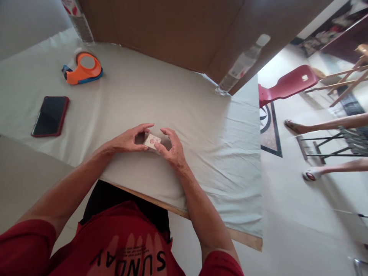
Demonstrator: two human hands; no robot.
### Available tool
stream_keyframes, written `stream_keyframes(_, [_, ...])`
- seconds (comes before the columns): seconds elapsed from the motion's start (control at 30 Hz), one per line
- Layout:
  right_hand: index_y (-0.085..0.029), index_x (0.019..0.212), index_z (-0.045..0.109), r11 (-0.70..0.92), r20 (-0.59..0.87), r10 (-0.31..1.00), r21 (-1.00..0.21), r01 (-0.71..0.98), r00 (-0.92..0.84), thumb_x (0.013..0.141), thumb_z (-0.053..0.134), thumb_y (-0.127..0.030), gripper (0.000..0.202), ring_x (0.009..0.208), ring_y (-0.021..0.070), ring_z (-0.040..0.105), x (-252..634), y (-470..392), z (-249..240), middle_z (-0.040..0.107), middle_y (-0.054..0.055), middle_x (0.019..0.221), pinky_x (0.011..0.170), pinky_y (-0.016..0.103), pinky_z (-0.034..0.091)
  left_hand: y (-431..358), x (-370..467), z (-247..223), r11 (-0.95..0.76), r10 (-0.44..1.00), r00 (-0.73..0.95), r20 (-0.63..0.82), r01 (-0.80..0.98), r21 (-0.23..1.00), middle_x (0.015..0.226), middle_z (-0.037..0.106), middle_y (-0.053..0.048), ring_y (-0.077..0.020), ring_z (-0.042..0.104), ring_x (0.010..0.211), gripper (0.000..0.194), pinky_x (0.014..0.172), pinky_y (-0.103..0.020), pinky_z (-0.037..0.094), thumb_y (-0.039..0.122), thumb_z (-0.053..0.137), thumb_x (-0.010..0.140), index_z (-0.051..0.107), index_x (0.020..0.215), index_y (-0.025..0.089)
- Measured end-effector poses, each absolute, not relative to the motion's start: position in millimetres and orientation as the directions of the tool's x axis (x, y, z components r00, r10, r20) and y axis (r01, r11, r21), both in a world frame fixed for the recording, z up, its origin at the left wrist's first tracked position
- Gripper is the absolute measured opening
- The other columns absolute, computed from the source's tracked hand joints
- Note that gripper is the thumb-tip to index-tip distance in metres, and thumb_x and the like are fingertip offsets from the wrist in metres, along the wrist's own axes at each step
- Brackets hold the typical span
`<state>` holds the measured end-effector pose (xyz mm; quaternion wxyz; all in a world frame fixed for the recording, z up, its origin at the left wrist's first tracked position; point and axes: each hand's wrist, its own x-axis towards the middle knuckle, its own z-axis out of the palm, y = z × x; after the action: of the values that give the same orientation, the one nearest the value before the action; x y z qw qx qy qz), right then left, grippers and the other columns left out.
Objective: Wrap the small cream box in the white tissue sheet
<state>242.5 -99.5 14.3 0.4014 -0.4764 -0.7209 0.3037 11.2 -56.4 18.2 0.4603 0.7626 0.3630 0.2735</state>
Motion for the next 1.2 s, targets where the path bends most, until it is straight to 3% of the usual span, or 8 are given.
stream_keyframes(0.2, [-0.025, 0.099, 0.071, 0.362, 0.31, 0.932, -0.804, 0.471, -0.187, 0.091, 0.06, -0.041, 0.021, 0.109, 0.0232, 0.068, 228.1, -100.0, 18.5, 0.074, 0.007, 0.112, 0.103, 0.041, 0.049, -64.5, 15.0, 22.1, -0.419, 0.771, 0.617, 0.16, 0.302, 0.856, 0.144, 0.057, -0.012, -0.0279, 0.057, 0.127, 0.082, 0.11, -0.039, 0.044, 0.035, 0.077, 0.074, 0.047, 0.149, 0.022])
stream_keyframes(0.37, [-0.022, 0.09, 0.07, 0.257, 0.273, 0.962, -0.885, 0.387, -0.013, 0.093, 0.057, -0.038, 0.021, 0.091, 0.0204, 0.069, 223.4, -98.2, 18.0, 0.076, 0.005, 0.094, 0.088, 0.036, 0.052, -68.3, 16.5, 21.1, -0.491, 0.721, 0.663, 0.202, 0.283, 0.824, 0.147, 0.054, -0.015, -0.0288, 0.056, 0.126, 0.082, 0.11, -0.041, 0.045, 0.031, 0.075, 0.076, 0.043, 0.151, 0.02])
stream_keyframes(0.53, [-0.02, 0.085, 0.068, 0.145, 0.173, 0.979, -0.963, 0.226, 0.108, 0.09, 0.059, -0.041, 0.023, 0.077, 0.0149, 0.061, 224.5, -89.9, 17.4, 0.069, 0.001, 0.081, 0.076, 0.029, 0.048, -71.1, 19.5, 19.8, -0.502, 0.711, 0.671, 0.21, 0.276, 0.82, 0.143, 0.054, -0.015, -0.0239, 0.062, 0.109, 0.087, 0.099, -0.039, 0.051, 0.026, 0.072, 0.077, 0.034, 0.155, 0.02])
stream_keyframes(0.7, [-0.02, 0.079, 0.065, 0.147, 0.161, 0.986, -0.955, 0.259, 0.035, 0.089, 0.06, -0.038, 0.021, 0.072, 0.013, 0.055, 225.0, -71.8, 34.5, 0.063, -0.001, 0.074, 0.071, 0.028, 0.045, -66.9, 25.6, 4.0, -0.491, 0.761, 0.592, 0.266, 0.257, 0.833, 0.14, 0.054, -0.015, -0.022, 0.062, 0.102, 0.092, 0.094, -0.038, 0.053, 0.026, 0.072, 0.078, 0.028, 0.158, 0.023])
stream_keyframes(0.9, [-0.019, 0.073, 0.062, 0.25, 0.258, 0.966, -0.906, 0.341, -0.023, 0.086, 0.06, -0.031, 0.018, 0.063, 0.0103, 0.045, 221.6, -19.2, 54.5, 0.053, -0.004, 0.065, 0.062, 0.026, 0.038, -57.0, 25.7, -6.0, -0.461, 0.82, 0.47, 0.326, 0.205, 0.864, 0.147, 0.046, -0.017, -0.0267, 0.057, 0.117, 0.1, 0.099, -0.044, 0.051, 0.031, 0.075, 0.077, 0.021, 0.16, 0.027])
stream_keyframes(1.03, [-0.019, 0.069, 0.06, 0.179, 0.198, 0.979, -0.955, 0.235, 0.057, 0.082, 0.059, -0.026, 0.015, 0.059, 0.0097, 0.044, 216.0, 17.0, 48.0, 0.053, -0.004, 0.064, 0.057, 0.025, 0.035, -55.4, 24.8, 1.2, -0.345, 0.845, 0.472, 0.252, 0.121, 0.931, 0.15, 0.045, -0.017, -0.0292, 0.055, 0.122, 0.09, 0.105, -0.047, 0.047, 0.039, 0.074, 0.076, 0.034, 0.155, 0.026])
stream_keyframes(1.2, [-0.019, 0.073, 0.059, -0.008, 0.015, 0.975, -0.994, 0.105, 0.221, 0.081, 0.057, -0.025, 0.01, 0.069, 0.0107, 0.056, 224.9, 27.7, 34.6, 0.064, -0.001, 0.078, 0.065, 0.024, 0.044, -52.1, 24.6, 5.1, -0.194, 0.861, 0.494, 0.121, 0.099, 0.976, 0.128, 0.06, -0.015, -0.0272, 0.059, 0.113, 0.074, 0.1, -0.043, 0.048, 0.041, 0.072, 0.076, 0.051, 0.142, 0.016])
